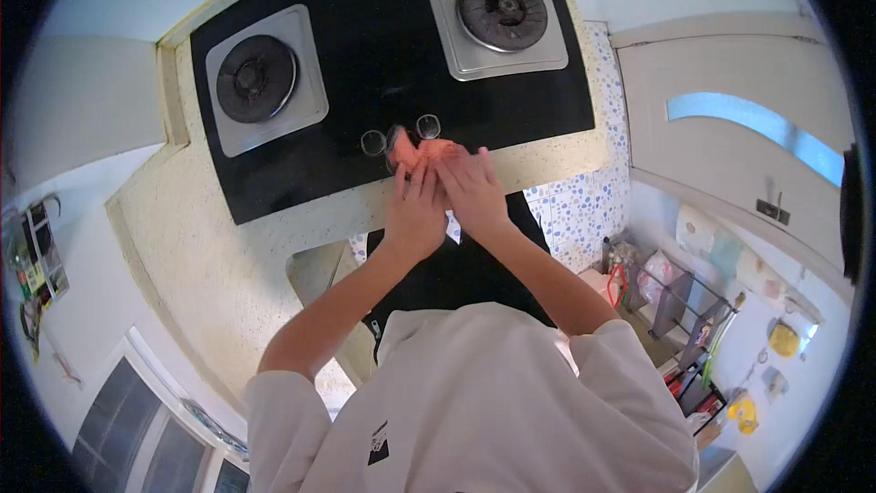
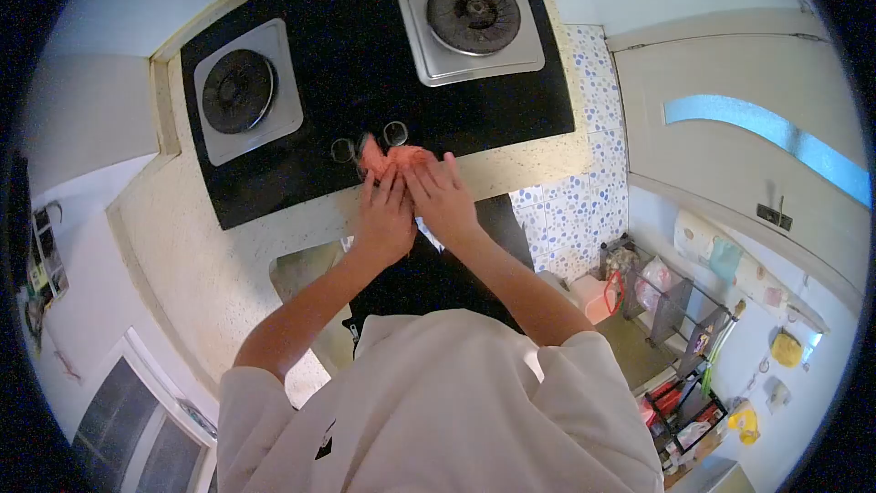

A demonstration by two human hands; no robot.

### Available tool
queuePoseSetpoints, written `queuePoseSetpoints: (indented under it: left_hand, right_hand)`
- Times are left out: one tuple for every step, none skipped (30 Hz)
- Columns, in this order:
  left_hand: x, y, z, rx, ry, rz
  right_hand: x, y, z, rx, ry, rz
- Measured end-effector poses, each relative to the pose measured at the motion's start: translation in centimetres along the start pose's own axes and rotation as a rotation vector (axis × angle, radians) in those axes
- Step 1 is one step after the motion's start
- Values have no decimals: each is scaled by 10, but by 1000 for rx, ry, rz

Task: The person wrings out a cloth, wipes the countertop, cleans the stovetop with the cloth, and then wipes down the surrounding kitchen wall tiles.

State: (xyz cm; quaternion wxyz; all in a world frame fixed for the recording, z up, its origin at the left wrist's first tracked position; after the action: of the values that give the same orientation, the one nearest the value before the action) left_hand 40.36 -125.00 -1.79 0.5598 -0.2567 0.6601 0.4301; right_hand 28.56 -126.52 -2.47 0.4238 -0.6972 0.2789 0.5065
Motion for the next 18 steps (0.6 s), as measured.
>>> queuePoseSetpoints:
  left_hand:
    - [6, 5, -9, -9, 1, 35]
    - [13, 12, -17, -20, -3, 72]
    - [22, 20, -26, -33, -7, 109]
    - [25, 26, -37, -71, 32, 136]
    - [31, 27, -49, -126, 43, 137]
    - [33, 29, -63, -183, 49, 140]
    - [36, 33, -75, -240, 59, 142]
    - [37, 38, -83, -265, 108, 116]
    - [39, 46, -93, -258, 81, 113]
    - [37, 52, -103, -253, 42, 109]
    - [36, 56, -113, -251, 10, 101]
    - [37, 64, -128, -233, 39, 120]
    - [39, 73, -146, -204, 63, 108]
    - [42, 84, -163, -173, 81, 99]
    - [45, 96, -179, -138, 99, 94]
    - [52, 107, -195, -120, 120, 134]
    - [58, 120, -205, -108, 116, 127]
    - [60, 133, -212, -99, 110, 118]
  right_hand:
    - [-5, 15, 2, 21, -2, 4]
    - [-8, 27, 4, 43, -9, 5]
    - [-13, 36, 1, 32, 14, 3]
    - [-19, 47, -8, 19, 40, 2]
    - [-26, 58, -15, 8, 65, 0]
    - [-30, 67, -26, -4, 49, 13]
    - [-33, 74, -32, -3, 54, 14]
    - [-35, 82, -38, -5, 64, 18]
    - [-37, 90, -40, -5, 69, 14]
    - [-38, 100, -38, 16, 70, 24]
    - [-38, 113, -32, 72, 83, 48]
    - [-38, 133, -25, 116, 105, 78]
    - [-44, 152, -23, 156, 127, 109]
    - [-52, 171, -17, 185, 168, 114]
    - [-60, 186, -9, 215, 149, 151]
    - [-69, 203, -3, 242, 133, 193]
    - [-76, 219, -1, 265, 122, 235]
    - [-82, 231, 4, 261, 139, 208]
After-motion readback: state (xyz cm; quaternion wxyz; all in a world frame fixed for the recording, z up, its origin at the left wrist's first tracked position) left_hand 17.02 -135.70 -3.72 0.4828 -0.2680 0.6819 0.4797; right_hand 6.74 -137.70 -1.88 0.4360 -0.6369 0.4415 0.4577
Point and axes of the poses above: each hand's wrist, its own z-axis away from the middle knuckle, its own x-axis out of the palm, y = z × x, the point moved 5 cm from there along -z, towards the middle knuckle, and after that the axes turned 5 degrees about -z, right-handed, at the moved point
